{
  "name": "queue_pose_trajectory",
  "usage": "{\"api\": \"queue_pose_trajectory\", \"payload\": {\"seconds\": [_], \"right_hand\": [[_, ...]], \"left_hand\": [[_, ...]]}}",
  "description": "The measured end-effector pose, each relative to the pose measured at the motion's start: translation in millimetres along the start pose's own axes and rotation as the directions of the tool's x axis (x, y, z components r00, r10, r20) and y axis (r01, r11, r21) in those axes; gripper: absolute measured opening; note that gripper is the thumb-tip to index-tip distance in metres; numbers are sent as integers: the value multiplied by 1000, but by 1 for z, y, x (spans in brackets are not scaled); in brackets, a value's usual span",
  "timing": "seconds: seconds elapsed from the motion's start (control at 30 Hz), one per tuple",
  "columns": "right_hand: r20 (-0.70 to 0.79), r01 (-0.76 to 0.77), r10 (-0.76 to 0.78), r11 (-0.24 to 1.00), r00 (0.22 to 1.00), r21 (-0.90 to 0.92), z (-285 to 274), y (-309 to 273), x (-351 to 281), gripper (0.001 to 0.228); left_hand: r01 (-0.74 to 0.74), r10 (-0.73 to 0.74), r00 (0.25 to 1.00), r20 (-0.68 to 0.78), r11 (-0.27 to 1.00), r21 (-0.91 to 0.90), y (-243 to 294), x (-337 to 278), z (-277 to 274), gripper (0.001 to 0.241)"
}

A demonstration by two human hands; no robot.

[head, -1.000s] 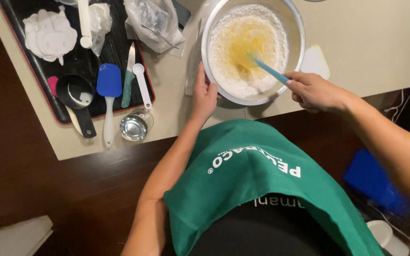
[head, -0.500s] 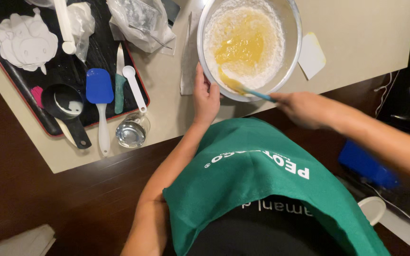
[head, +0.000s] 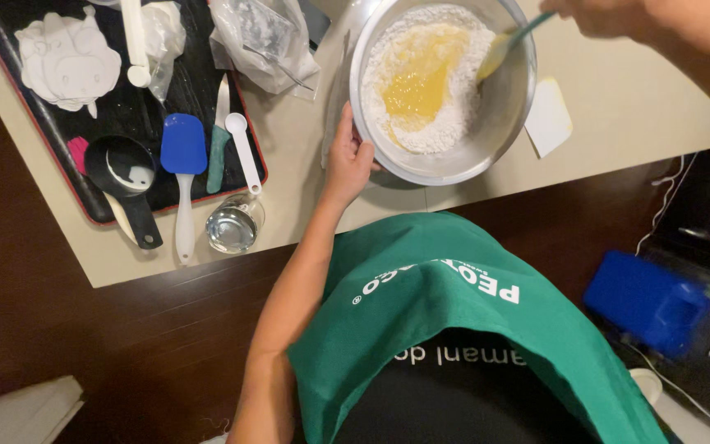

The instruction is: The person mixes ingredients in a bowl with a spatula, then opens a packet and pours its contents into the mixture before continuing to stir the batter.

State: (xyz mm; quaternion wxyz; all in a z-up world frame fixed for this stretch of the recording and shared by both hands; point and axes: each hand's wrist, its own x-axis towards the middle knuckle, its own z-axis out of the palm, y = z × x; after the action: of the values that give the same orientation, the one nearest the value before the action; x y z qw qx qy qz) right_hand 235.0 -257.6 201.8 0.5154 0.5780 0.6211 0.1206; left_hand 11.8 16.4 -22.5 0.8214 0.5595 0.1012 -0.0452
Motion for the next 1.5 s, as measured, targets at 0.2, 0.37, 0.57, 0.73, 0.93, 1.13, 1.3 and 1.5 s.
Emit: {"api": "queue_pose_trajectory", "payload": {"seconds": [0.2, 0.37, 0.57, 0.73, 0.93, 1.13, 1.3, 1.5], "right_hand": [[-133, 56, -49, 997, 990, 44, -44, 16, 69, 27], [-226, 109, -88, 990, 970, 85, -51, 22, 146, 18], [-483, 218, -316, 944, 816, -248, -133, 23, 143, 17], [-166, 165, -159, 986, 973, 21, -114, 26, 61, 17], [591, -405, -7, 722, 806, 560, -94, 16, -7, 33], [695, -781, -370, -398, 617, 482, -92, -31, -22, 36], [635, -583, -346, -785, 691, 207, -152, -47, 15, 49], [623, -467, 17, -647, 782, 603, -175, -109, 33, 38]], "left_hand": [[30, -27, 999, 38, 996, -79, -3, 14, -8, 78], [65, -56, 996, 66, 989, -132, -4, 20, -15, 77], [56, -59, 998, 24, 994, 92, 2, 26, -16, 75], [71, -68, 996, 52, 995, -69, 15, 25, -9, 73], [94, -91, 993, 73, 995, -39, 7, 16, -15, 67], [8, -7, 1000, 12, 1000, -10, -4, 6, -2, 66], [-13, 13, 1000, 8, 1000, 14, -5, -7, 7, 67], [-6, 5, 1000, -19, 998, -58, -14, -9, 10, 68]]}}
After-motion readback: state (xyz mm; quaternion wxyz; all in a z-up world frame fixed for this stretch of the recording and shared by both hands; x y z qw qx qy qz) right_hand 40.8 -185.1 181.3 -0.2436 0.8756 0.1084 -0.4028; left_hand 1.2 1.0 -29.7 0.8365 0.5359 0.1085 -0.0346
